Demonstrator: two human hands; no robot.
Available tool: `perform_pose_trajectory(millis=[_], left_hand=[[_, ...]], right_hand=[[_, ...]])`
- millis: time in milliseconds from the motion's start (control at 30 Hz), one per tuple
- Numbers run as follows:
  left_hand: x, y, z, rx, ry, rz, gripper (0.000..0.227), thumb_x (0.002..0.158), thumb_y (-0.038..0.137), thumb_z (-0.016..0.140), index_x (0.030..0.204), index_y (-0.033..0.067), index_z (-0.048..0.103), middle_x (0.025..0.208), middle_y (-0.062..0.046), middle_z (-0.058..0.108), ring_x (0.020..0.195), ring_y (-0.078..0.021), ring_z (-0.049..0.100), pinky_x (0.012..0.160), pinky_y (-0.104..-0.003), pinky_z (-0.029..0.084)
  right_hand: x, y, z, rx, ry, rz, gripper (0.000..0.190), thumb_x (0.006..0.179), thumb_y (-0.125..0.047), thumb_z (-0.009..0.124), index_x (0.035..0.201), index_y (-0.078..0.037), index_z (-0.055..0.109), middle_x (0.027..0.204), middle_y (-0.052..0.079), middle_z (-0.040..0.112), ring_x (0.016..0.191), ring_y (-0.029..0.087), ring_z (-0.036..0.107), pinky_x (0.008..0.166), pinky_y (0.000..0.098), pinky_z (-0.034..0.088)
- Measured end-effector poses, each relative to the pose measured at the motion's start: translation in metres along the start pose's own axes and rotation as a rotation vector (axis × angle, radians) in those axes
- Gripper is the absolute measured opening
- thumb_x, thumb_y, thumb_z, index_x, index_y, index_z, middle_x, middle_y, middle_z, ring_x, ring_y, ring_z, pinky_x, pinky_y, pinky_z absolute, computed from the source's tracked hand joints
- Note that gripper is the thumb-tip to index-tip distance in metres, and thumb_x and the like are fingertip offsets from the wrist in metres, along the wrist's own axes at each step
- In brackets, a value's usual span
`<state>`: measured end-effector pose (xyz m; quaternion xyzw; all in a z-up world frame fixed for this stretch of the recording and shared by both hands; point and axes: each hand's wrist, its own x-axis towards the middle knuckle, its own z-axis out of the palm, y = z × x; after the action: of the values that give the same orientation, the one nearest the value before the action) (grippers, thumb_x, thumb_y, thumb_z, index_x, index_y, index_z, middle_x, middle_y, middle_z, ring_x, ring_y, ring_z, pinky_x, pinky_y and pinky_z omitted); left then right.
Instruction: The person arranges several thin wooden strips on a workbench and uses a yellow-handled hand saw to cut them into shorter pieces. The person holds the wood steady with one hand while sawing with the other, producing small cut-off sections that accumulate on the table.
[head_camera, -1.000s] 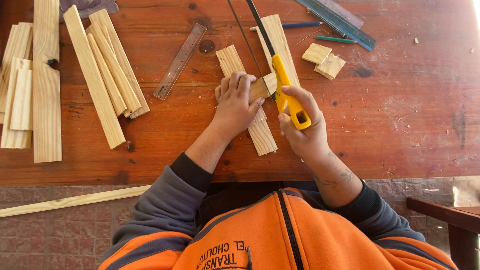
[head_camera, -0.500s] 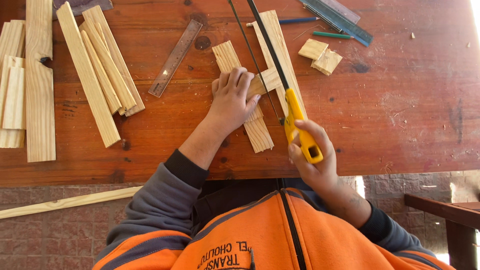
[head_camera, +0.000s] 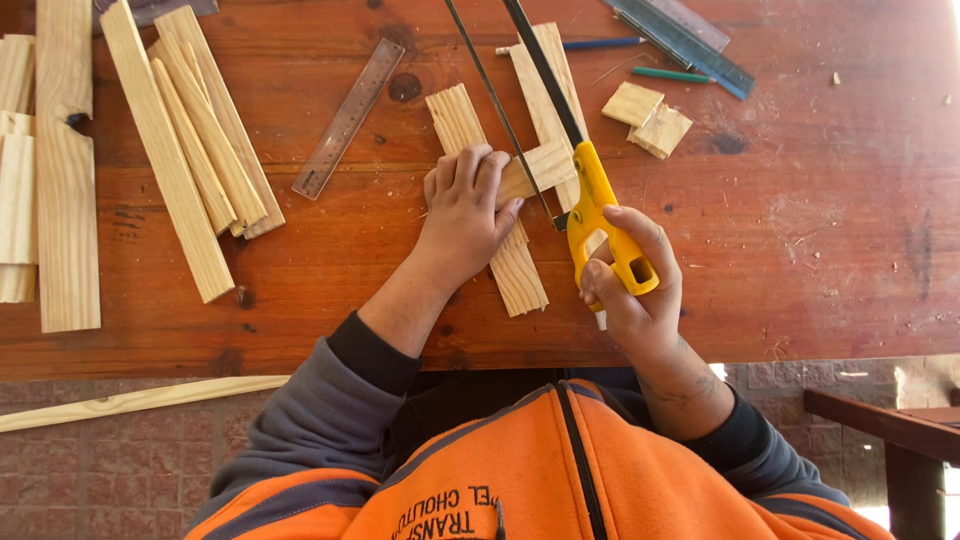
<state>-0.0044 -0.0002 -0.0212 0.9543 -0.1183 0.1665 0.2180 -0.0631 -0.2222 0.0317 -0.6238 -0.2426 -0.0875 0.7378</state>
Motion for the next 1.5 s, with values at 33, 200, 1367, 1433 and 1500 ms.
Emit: perform_pose_trajectory(millis=[33,200,1367,1433,1500], left_hand=[[0.001,0.000,-0.002,-0.013,-0.004,0.000,0.050,0.090,0.044,0.066,0.132,0.0182,0.053,0.127,-0.004,0.049,0.117,-0.0286,0.049,0.099,-0.043,0.037],[0.003,0.002,-0.009,-0.055,-0.018,-0.012,0.051,0.089,0.041,0.068,0.132,0.0180,0.054,0.127,-0.005,0.049,0.117,-0.0299,0.049,0.100,-0.044,0.037],[0.014,0.001,-0.016,0.054,0.065,0.048,0.049,0.077,0.048,0.076,0.116,0.0211,0.065,0.116,0.002,0.057,0.111,-0.0219,0.058,0.086,-0.039,0.049],[0.013,0.004,-0.014,0.042,0.073,0.029,0.050,0.077,0.048,0.076,0.116,0.0208,0.064,0.116,0.001,0.057,0.110,-0.0225,0.057,0.086,-0.040,0.049],[0.012,0.002,-0.013,0.042,0.080,0.010,0.050,0.076,0.048,0.077,0.116,0.0205,0.064,0.116,0.001,0.057,0.109,-0.0231,0.057,0.086,-0.040,0.049]], right_hand=[[0.001,-0.001,0.000,-0.012,0.001,0.002,0.052,0.092,0.012,0.057,0.142,0.008,0.044,0.066,0.016,0.058,0.050,0.019,0.062,0.054,0.0325,0.058],[0.004,-0.003,-0.003,-0.022,0.004,0.012,0.051,0.092,0.011,0.057,0.141,0.008,0.044,0.068,0.015,0.059,0.051,0.017,0.062,0.055,0.0321,0.058],[-0.002,0.003,0.013,-0.098,-0.005,-0.046,0.048,0.094,0.009,0.057,0.140,0.008,0.046,0.068,0.009,0.061,0.055,0.012,0.059,0.056,0.0273,0.053],[-0.010,0.000,0.012,-0.123,-0.005,-0.039,0.049,0.093,0.009,0.058,0.141,0.008,0.046,0.069,0.010,0.061,0.055,0.012,0.061,0.056,0.0278,0.053],[-0.018,-0.002,0.012,-0.137,-0.004,-0.034,0.049,0.093,0.009,0.058,0.141,0.008,0.046,0.070,0.010,0.062,0.055,0.013,0.062,0.055,0.0283,0.053]])
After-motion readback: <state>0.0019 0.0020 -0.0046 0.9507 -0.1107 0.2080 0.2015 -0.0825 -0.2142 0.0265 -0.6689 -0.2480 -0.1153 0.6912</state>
